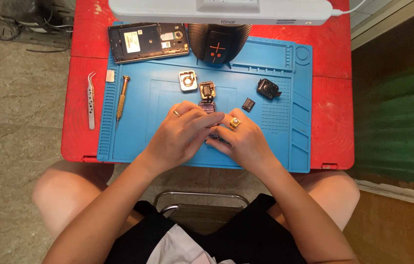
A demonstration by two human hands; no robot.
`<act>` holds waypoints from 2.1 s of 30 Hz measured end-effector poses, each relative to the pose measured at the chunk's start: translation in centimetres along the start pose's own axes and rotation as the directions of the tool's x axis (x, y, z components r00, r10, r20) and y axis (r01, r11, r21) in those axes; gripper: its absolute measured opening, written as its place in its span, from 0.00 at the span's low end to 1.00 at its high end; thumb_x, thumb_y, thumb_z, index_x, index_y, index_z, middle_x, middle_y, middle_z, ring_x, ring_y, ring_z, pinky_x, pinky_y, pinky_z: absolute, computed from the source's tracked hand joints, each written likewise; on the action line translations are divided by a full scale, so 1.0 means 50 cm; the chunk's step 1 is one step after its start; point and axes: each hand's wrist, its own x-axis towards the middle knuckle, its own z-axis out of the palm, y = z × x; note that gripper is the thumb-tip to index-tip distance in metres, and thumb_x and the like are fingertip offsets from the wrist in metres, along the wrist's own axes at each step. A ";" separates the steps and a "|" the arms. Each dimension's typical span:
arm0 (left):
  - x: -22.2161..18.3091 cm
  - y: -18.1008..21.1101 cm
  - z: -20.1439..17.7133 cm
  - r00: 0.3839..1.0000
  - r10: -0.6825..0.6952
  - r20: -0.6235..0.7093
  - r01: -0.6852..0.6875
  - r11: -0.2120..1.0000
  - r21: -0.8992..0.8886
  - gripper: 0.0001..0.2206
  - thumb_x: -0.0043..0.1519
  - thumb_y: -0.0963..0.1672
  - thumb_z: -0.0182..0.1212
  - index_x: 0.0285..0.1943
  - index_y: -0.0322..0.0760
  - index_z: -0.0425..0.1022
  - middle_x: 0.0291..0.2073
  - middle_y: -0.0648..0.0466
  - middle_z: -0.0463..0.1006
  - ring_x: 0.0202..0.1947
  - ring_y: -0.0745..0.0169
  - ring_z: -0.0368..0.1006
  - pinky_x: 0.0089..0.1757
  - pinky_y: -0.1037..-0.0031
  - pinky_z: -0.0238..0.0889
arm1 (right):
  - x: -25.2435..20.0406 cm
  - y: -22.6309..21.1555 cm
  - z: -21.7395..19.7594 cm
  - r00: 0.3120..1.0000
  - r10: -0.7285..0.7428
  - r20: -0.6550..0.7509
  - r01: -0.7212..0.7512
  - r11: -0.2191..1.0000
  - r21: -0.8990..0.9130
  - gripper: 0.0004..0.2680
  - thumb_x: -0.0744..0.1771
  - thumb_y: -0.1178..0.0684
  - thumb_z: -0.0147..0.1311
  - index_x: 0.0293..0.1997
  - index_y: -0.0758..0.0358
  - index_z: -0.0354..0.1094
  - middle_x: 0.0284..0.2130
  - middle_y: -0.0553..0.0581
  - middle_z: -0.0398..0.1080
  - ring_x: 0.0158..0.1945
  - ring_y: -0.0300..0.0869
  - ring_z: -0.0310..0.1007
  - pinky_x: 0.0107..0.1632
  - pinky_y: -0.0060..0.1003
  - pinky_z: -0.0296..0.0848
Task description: Repairing or assembling a smartwatch by handling and fitting small internal components on a specialized work mat.
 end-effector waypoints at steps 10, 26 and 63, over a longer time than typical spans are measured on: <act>-0.001 0.002 0.004 0.999 0.029 -0.030 -0.027 0.998 0.050 0.19 0.66 0.39 0.61 0.66 0.46 0.73 0.35 0.60 0.76 0.42 0.57 0.74 0.47 0.67 0.68 | -0.005 0.004 0.001 1.000 0.011 0.019 -0.011 1.000 -0.001 0.07 0.63 0.56 0.69 0.31 0.57 0.70 0.25 0.48 0.60 0.33 0.43 0.65 0.35 0.33 0.73; -0.008 -0.034 -0.035 0.973 -0.130 -0.193 0.120 0.991 -0.065 0.24 0.64 0.36 0.65 0.70 0.34 0.65 0.40 0.52 0.81 0.39 0.55 0.79 0.42 0.67 0.75 | 0.002 0.004 -0.014 0.997 0.024 0.077 -0.030 0.997 0.072 0.06 0.63 0.56 0.68 0.38 0.56 0.75 0.38 0.50 0.72 0.37 0.43 0.69 0.38 0.34 0.74; 0.006 -0.003 -0.012 0.897 -0.403 -0.183 0.269 0.825 -0.497 0.26 0.70 0.36 0.54 0.75 0.32 0.46 0.41 0.40 0.79 0.38 0.46 0.83 0.38 0.64 0.83 | 0.015 -0.010 0.002 0.965 0.233 -0.124 -0.196 0.948 0.251 0.10 0.63 0.59 0.70 0.45 0.58 0.77 0.39 0.53 0.75 0.40 0.46 0.71 0.42 0.34 0.77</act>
